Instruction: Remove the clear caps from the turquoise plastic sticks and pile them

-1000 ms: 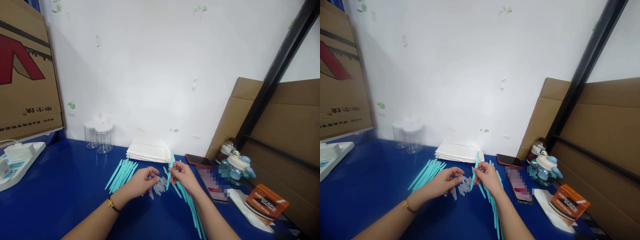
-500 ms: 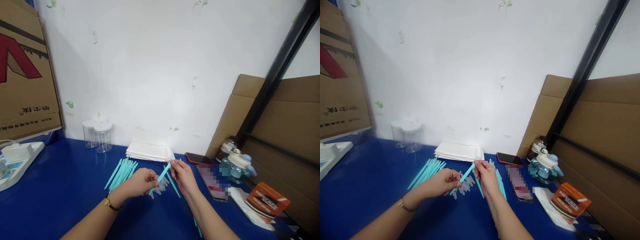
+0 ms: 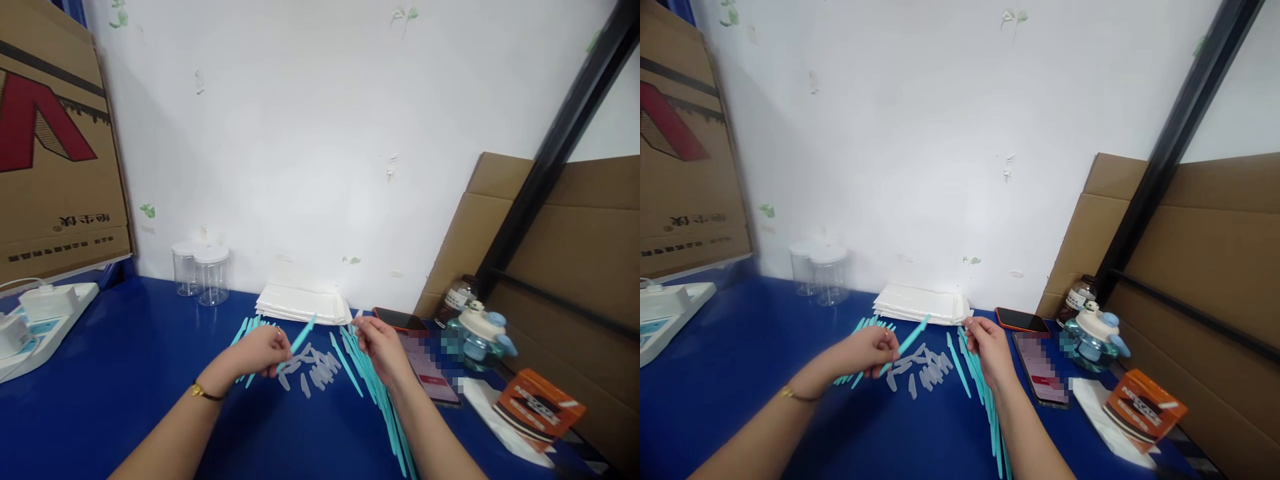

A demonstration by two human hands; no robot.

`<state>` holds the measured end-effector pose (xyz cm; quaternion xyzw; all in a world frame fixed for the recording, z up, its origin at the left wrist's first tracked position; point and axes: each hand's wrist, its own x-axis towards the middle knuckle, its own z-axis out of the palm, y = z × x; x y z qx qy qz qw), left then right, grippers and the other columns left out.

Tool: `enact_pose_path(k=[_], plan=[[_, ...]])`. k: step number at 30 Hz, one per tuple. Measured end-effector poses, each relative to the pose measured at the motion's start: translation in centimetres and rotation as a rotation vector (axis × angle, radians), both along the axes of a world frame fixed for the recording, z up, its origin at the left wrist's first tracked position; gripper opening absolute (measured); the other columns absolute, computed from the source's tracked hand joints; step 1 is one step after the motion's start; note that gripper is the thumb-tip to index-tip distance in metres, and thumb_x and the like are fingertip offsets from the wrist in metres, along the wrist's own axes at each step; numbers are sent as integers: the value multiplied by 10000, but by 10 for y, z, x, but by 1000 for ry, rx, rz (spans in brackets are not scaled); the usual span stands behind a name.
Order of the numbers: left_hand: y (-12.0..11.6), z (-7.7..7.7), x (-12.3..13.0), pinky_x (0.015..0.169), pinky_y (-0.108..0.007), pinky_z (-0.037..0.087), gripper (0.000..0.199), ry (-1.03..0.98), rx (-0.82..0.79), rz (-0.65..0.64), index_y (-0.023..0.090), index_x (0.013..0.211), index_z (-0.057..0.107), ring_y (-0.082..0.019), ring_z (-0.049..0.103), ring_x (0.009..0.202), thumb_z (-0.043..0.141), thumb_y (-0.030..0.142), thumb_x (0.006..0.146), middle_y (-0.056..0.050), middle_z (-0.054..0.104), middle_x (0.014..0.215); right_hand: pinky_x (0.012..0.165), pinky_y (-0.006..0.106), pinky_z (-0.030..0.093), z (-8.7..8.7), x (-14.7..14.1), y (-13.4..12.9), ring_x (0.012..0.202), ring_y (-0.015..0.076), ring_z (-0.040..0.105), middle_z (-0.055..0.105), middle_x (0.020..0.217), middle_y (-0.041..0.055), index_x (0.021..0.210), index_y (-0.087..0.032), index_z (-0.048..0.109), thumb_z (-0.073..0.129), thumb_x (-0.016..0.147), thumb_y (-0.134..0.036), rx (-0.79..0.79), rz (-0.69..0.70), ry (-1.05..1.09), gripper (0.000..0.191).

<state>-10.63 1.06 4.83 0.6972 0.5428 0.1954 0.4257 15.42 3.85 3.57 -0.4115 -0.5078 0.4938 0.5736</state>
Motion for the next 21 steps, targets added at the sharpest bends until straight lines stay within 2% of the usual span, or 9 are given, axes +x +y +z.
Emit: enact_pose_path(k=[2, 5, 9, 14, 16, 18, 21], plan=[[5, 4, -24, 431, -204, 400, 232, 50, 72, 151, 170, 769, 540, -122, 535, 445, 510, 383, 682, 6, 595, 529, 403, 216, 263, -3, -3, -1, 400, 74, 392, 510, 508, -23, 670, -158, 604, 645, 686, -450, 8, 17, -135, 295], [11, 4, -52, 417, -207, 387, 153, 172, 34, 324, 180, 737, 509, -128, 521, 403, 526, 311, 660, 22, 565, 449, 413, 218, 277, -6, -3, 0, 399, 84, 420, 508, 507, -26, 657, -164, 602, 626, 685, -476, 32, -7, -351, 314], [8, 4, -55, 414, -216, 385, 75, 266, -87, 327, 179, 638, 487, -138, 514, 386, 547, 214, 611, 11, 555, 412, 419, 217, 301, -7, -5, -3, 395, 94, 440, 520, 508, -19, 650, -168, 597, 586, 703, -489, 33, 2, -508, 325], [3, 7, -45, 431, -227, 404, 85, 301, -73, 350, 182, 629, 474, -145, 528, 403, 556, 206, 622, -1, 564, 423, 428, 223, 318, -10, -16, -10, 398, 107, 456, 527, 476, -11, 567, -171, 577, 541, 735, -453, 7, 165, -783, 330], [4, 5, -46, 440, -231, 410, 109, 307, -56, 355, 186, 621, 469, -150, 536, 410, 559, 243, 638, -2, 562, 422, 458, 229, 325, -12, -17, -10, 459, 126, 501, 562, 510, 4, 574, -176, 590, 506, 764, -427, 59, 121, -922, 326], [6, 2, -49, 438, -232, 409, 146, 320, -40, 366, 189, 630, 465, -151, 535, 411, 562, 296, 653, -2, 560, 421, 516, 236, 344, -14, -14, -7, 568, 151, 553, 609, 591, 23, 625, -184, 614, 500, 774, -377, 129, 1, -1079, 269], [10, -2, -54, 418, -225, 392, 197, 322, 13, 388, 189, 678, 473, -153, 541, 418, 560, 366, 663, -1, 569, 443, 568, 251, 359, -20, -11, -2, 686, 186, 588, 643, 716, 57, 693, -190, 624, 547, 726, -301, 119, -99, -1335, 139]])
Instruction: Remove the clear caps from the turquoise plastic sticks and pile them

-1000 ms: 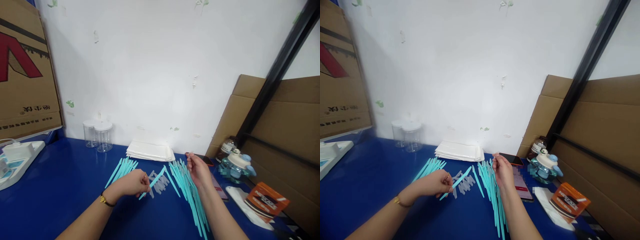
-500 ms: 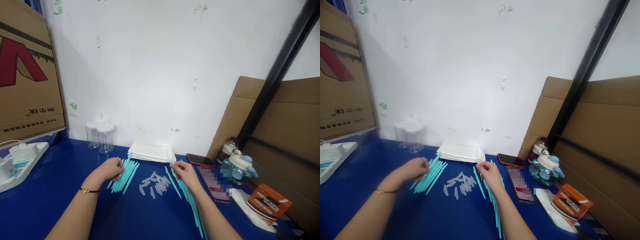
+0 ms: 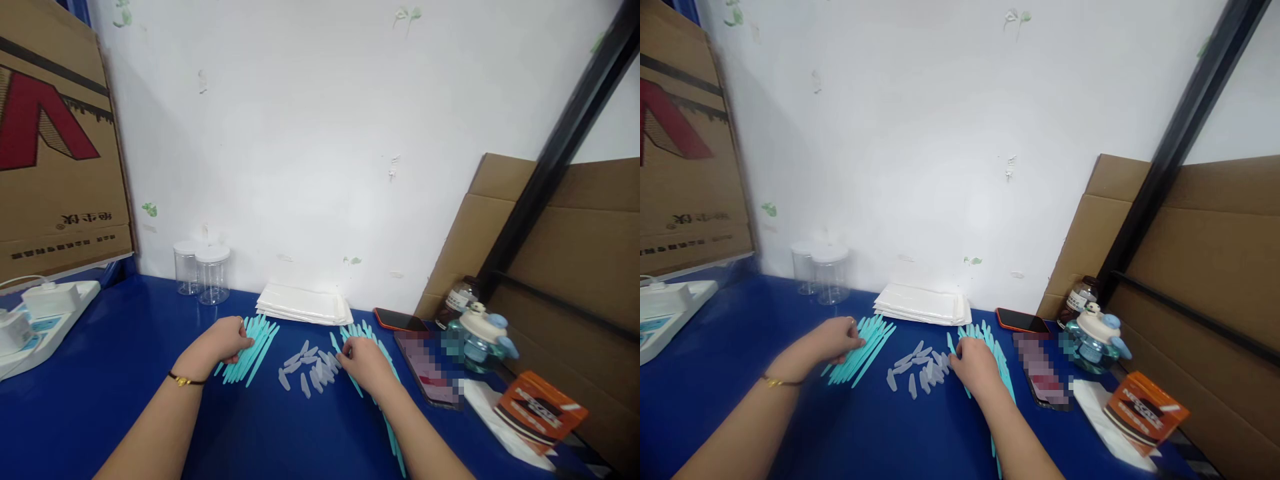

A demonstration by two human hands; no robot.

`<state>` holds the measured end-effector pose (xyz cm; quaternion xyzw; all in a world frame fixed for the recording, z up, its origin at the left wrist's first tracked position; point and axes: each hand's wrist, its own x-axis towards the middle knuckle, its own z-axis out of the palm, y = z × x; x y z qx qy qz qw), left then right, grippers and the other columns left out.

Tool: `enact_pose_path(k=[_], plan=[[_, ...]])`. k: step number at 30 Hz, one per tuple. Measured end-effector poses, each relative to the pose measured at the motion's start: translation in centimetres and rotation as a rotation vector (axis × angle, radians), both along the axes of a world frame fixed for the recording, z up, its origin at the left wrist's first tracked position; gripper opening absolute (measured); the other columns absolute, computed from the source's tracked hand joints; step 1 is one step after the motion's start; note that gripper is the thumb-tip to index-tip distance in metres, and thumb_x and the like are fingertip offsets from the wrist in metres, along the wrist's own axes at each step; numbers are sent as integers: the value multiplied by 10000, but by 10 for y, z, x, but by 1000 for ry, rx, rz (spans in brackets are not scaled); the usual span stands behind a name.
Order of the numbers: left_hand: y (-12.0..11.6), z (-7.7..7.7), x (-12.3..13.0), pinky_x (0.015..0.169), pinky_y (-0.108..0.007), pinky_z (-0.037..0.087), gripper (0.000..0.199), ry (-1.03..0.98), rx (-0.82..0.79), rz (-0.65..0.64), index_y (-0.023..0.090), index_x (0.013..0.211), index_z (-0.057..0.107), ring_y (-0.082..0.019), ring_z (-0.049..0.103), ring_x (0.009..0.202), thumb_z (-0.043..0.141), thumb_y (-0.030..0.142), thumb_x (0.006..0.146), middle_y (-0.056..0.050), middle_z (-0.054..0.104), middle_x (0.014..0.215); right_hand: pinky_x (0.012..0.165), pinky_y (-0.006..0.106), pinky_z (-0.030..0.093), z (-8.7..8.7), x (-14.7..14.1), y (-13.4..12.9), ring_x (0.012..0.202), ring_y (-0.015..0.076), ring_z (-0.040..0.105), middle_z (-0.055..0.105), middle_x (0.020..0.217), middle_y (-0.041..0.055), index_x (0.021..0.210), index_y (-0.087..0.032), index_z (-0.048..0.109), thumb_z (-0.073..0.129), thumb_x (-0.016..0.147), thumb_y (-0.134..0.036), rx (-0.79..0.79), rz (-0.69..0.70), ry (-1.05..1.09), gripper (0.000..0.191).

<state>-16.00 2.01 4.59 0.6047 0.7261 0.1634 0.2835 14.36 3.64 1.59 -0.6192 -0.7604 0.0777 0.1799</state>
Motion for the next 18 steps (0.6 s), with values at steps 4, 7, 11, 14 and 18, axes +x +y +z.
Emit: enact_pose_path(k=[4, 7, 11, 14, 18], plan=[[4, 0, 10, 402, -208, 373, 244, -3, 112, -51, 185, 755, 515, -146, 565, 437, 532, 417, 683, 19, 573, 497, 566, 275, 374, -7, -1, 4, 730, 230, 609, 645, 802, 104, 730, -174, 612, 537, 671, -189, -43, -84, -195, 98], [1, 1, 35, 406, -200, 374, 245, -71, 197, -146, 181, 774, 543, -126, 567, 435, 510, 415, 705, 36, 555, 532, 570, 289, 393, -6, -2, 4, 734, 254, 616, 641, 773, 121, 659, -162, 578, 531, 621, -126, -22, -116, -168, 70], [-9, -9, 80, 406, -197, 396, 348, -369, 188, -293, 178, 925, 546, -110, 584, 480, 509, 463, 728, -3, 606, 751, 502, 260, 410, 5, -2, -3, 533, 182, 594, 600, 558, 33, 650, -180, 495, 505, 660, -168, -156, 22, 390, 19], [-16, -18, 106, 394, -190, 397, 450, -541, 81, -437, 170, 1030, 523, -102, 577, 493, 497, 516, 744, -41, 623, 826, 464, 235, 416, 13, -9, -12, 431, 135, 546, 574, 472, -16, 697, -186, 461, 496, 731, -255, -342, 237, 911, 84], [-21, -22, 116, 415, -170, 378, 394, -579, 30, -582, 141, 839, 583, -79, 518, 458, 457, 511, 782, -7, 583, 620, 448, 208, 383, 18, -18, -19, 416, 100, 502, 576, 474, -16, 685, -166, 493, 595, 720, -333, -392, 373, 1142, 199]])
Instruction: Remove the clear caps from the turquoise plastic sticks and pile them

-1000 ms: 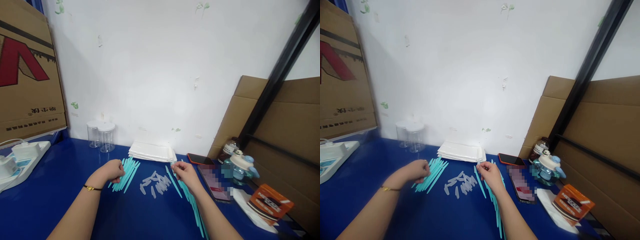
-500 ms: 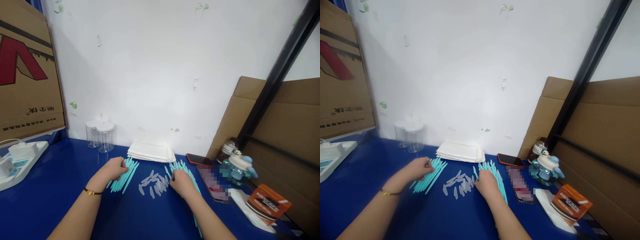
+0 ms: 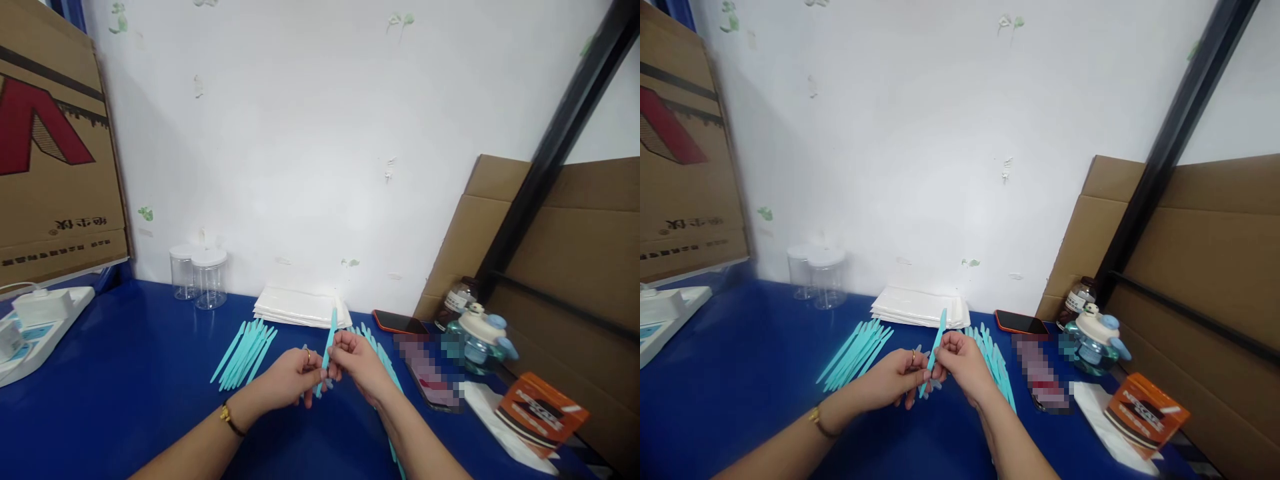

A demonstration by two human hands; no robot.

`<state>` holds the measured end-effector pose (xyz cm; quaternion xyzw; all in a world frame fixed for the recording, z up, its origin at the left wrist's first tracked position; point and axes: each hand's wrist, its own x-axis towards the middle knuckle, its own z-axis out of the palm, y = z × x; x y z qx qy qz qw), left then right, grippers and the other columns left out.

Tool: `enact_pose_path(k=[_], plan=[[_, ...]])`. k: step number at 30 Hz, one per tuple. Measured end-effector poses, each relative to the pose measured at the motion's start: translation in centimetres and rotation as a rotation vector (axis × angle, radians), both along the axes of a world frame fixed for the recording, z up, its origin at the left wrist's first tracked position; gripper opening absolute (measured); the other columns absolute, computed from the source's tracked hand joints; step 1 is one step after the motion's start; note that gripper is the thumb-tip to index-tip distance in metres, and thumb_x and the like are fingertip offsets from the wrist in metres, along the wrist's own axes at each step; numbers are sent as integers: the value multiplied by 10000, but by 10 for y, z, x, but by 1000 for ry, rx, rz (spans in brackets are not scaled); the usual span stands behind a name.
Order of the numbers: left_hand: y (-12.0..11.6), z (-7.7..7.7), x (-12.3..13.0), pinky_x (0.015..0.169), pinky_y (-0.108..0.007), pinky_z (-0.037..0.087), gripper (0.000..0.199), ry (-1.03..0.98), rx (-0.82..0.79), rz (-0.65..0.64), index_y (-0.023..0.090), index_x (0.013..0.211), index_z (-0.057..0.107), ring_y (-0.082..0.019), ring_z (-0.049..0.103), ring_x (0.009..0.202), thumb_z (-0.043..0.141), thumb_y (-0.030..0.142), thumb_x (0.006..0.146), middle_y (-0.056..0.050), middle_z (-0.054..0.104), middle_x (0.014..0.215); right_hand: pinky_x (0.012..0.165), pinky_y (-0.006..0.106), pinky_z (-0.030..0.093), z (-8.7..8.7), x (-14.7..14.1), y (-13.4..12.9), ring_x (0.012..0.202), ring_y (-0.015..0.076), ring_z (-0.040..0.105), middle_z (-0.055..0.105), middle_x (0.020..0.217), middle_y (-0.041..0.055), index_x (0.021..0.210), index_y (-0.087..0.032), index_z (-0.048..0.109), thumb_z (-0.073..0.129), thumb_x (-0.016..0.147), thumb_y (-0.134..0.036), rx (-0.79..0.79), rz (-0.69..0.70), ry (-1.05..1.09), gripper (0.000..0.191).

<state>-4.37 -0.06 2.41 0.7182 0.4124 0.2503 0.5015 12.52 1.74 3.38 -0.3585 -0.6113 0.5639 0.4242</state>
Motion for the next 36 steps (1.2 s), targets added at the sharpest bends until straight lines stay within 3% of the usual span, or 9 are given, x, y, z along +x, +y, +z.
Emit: enact_pose_path(k=[6, 13, 15, 18, 21, 24, 28, 31, 36], plan=[[-5, 11, -4, 481, -176, 390, 377, 78, 12, -15, 139, 705, 594, -65, 494, 464, 492, 498, 757, -8, 604, 648, 458, 207, 317, 2, 1, 2, 446, 89, 441, 510, 467, -29, 832, -140, 602, 584, 767, -434, 53, -192, 149, 302], [-12, 32, -22, 427, -180, 378, 292, 229, -21, -43, 155, 676, 600, -110, 536, 464, 509, 429, 720, 13, 563, 525, 442, 214, 304, 1, 23, 21, 460, 79, 421, 560, 604, 2, 785, -156, 644, 626, 710, -420, 83, -439, 296, 274], [-10, 38, -36, 425, -188, 397, 262, 240, -11, 49, 163, 753, 587, -121, 556, 475, 506, 408, 712, 9, 597, 571, 414, 221, 292, -4, 25, 22, 420, 81, 428, 572, 597, 7, 752, -162, 654, 631, 685, -417, 76, -384, 82, 265], [-1, 41, -65, 417, -197, 410, 219, 274, 33, 325, 177, 833, 524, -126, 564, 469, 498, 346, 696, 9, 620, 616, 402, 239, 305, -15, 16, 18, 367, 106, 457, 561, 516, -2, 669, -200, 647, 632, 667, -378, 94, -222, -363, 179], [12, 33, -98, 421, -198, 405, 116, 423, 48, 493, 179, 721, 491, -134, 557, 456, 504, 276, 659, 18, 568, 506, 448, 255, 342, -18, 6, 13, 411, 133, 509, 588, 531, 13, 653, -235, 639, 607, 690, -342, 192, -220, -613, 118], [22, 21, -120, 414, -202, 390, 111, 496, 5, 514, 184, 711, 496, -144, 551, 459, 523, 234, 615, 20, 546, 478, 510, 256, 357, -10, 17, 17, 525, 159, 560, 628, 602, 26, 679, -231, 650, 540, 736, -333, 309, -330, -762, 160], [23, 17, -121, 394, -211, 369, 329, 506, -119, 507, 183, 928, 479, -151, 522, 416, 532, 194, 604, 25, 560, 463, 573, 251, 347, 1, 51, 29, 641, 171, 579, 642, 665, 33, 702, -205, 638, 483, 758, -286, 430, -533, -978, 183], [18, 23, -112, 401, -211, 372, 398, 516, -189, 527, 171, 999, 436, -153, 521, 409, 533, 159, 613, 23, 562, 453, 561, 248, 326, -1, 63, 33, 675, 180, 585, 646, 698, 47, 686, -199, 618, 498, 746, -296, 374, -550, -1144, 165], [14, 28, -107, 411, -213, 381, 324, 528, -186, 550, 172, 957, 431, -145, 508, 398, 540, 190, 653, 35, 537, 432, 522, 251, 291, -9, 57, 30, 723, 217, 590, 654, 830, 59, 808, -228, 603, 555, 701, -382, 270, -533, -1327, 194]])
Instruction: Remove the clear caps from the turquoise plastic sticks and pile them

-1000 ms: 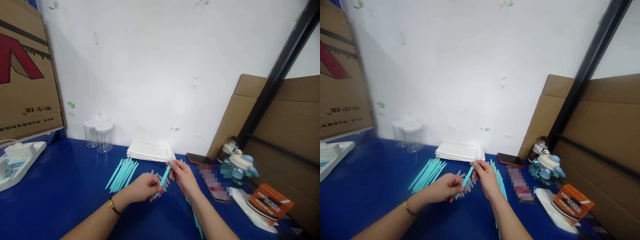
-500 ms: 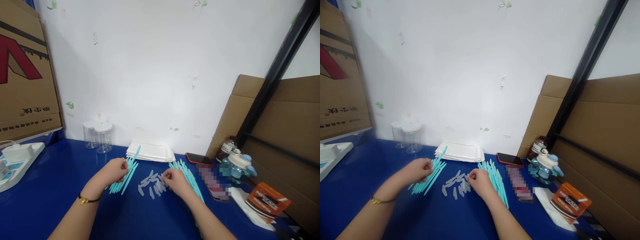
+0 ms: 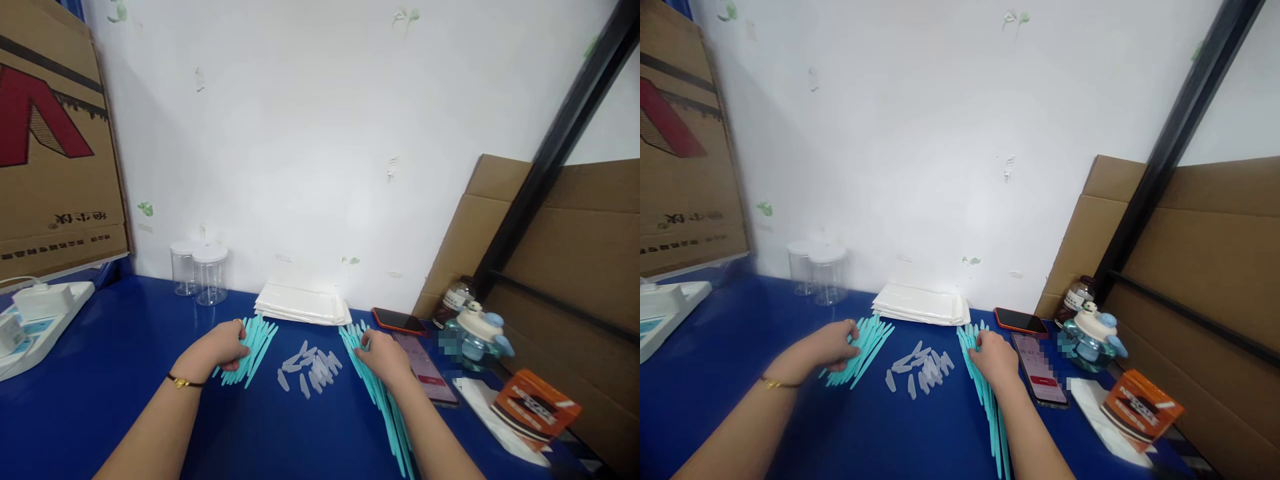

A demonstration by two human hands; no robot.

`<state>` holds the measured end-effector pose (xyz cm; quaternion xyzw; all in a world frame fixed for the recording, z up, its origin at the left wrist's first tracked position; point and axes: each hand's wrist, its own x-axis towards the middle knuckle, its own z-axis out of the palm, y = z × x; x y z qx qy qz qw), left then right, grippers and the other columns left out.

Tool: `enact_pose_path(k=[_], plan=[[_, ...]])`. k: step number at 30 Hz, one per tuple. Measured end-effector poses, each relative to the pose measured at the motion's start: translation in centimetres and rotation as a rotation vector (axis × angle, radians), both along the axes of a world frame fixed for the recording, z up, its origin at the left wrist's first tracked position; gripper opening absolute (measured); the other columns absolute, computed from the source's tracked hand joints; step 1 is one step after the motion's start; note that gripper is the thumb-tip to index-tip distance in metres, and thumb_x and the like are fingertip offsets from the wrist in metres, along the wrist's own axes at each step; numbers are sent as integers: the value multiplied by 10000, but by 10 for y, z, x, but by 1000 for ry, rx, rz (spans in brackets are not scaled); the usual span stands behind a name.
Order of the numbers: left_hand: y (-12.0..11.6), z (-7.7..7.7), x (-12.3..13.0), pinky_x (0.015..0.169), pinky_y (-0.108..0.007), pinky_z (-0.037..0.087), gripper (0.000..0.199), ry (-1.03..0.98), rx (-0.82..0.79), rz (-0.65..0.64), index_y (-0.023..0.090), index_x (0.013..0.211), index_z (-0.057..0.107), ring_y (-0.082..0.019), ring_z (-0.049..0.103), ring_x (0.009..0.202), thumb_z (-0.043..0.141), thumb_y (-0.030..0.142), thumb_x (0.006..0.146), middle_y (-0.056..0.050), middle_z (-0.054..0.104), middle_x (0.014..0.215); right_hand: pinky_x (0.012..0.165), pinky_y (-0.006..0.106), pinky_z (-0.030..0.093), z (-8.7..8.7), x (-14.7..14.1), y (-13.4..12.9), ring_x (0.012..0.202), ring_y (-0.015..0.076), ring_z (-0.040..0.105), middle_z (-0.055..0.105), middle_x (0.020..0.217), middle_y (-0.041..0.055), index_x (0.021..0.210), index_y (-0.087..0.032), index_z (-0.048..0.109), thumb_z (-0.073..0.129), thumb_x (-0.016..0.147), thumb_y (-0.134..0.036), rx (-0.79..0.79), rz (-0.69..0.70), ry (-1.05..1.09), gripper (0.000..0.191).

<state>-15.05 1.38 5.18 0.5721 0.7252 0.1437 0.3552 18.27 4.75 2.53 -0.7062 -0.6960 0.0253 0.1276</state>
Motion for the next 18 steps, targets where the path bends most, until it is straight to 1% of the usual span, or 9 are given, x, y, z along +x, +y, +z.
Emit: enact_pose_path(k=[3, 6, 8, 10, 12, 14, 15, 17, 18], plan=[[2, -1, -2, 399, -203, 355, 291, 25, 53, -2, 177, 924, 444, -137, 497, 392, 554, 276, 674, 41, 520, 428, 530, 257, 301, 0, 3, 0, 736, 221, 592, 648, 841, 73, 844, -215, 581, 515, 730, -398, -1, -28, -22, 225], [5, -2, 2, 402, -199, 345, 268, 67, 162, -33, 189, 885, 468, -134, 522, 420, 538, 361, 692, 34, 541, 491, 521, 259, 309, -2, 11, 4, 707, 219, 593, 641, 811, 99, 772, -182, 573, 527, 713, -409, -76, -38, -16, 239], [6, -2, 11, 414, -197, 345, 250, 87, 261, -74, 195, 851, 492, -125, 535, 448, 525, 389, 698, 29, 561, 561, 507, 255, 304, -4, 15, 7, 664, 204, 587, 636, 770, 105, 704, -169, 564, 551, 687, -354, -106, -22, -8, 187], [6, -3, 22, 435, -193, 345, 229, 80, 350, -143, 198, 820, 520, -117, 539, 489, 519, 395, 703, 30, 564, 600, 495, 251, 291, -6, 18, 10, 617, 186, 572, 621, 694, 90, 631, -166, 545, 549, 673, -274, -83, 0, 6, 116], [5, -4, 36, 450, -187, 339, 220, 50, 398, -221, 197, 799, 542, -113, 534, 519, 520, 396, 708, 35, 548, 590, 487, 247, 281, -5, 21, 12, 567, 166, 547, 582, 590, 59, 542, -170, 505, 540, 672, -226, -32, 23, 44, 146], [2, -5, 50, 448, -184, 338, 240, -19, 398, -281, 191, 801, 552, -104, 519, 505, 518, 414, 717, 41, 527, 575, 477, 241, 281, 1, 24, 11, 484, 138, 504, 516, 482, 19, 502, -173, 472, 531, 708, -245, 4, 47, 182, 226], [0, -6, 57, 444, -184, 341, 265, -74, 385, -305, 186, 816, 554, -97, 511, 489, 514, 431, 724, 41, 526, 587, 466, 238, 282, 5, 23, 9, 435, 124, 471, 484, 439, -1, 513, -175, 473, 523, 737, -286, 8, 67, 310, 255], [-6, -6, 69, 438, -185, 357, 334, -222, 347, -342, 175, 867, 553, -83, 504, 470, 508, 477, 731, 26, 556, 662, 443, 230, 287, 14, 18, 4, 371, 102, 405, 455, 396, -30, 602, -173, 513, 506, 783, -398, -8, 141, 670, 289], [-9, -5, 75, 434, -186, 365, 374, -307, 318, -360, 171, 904, 548, -78, 508, 471, 500, 502, 736, 9, 582, 729, 437, 225, 295, 17, 12, 0, 368, 99, 396, 467, 402, -35, 671, -171, 539, 507, 789, -444, -28, 197, 871, 299]])
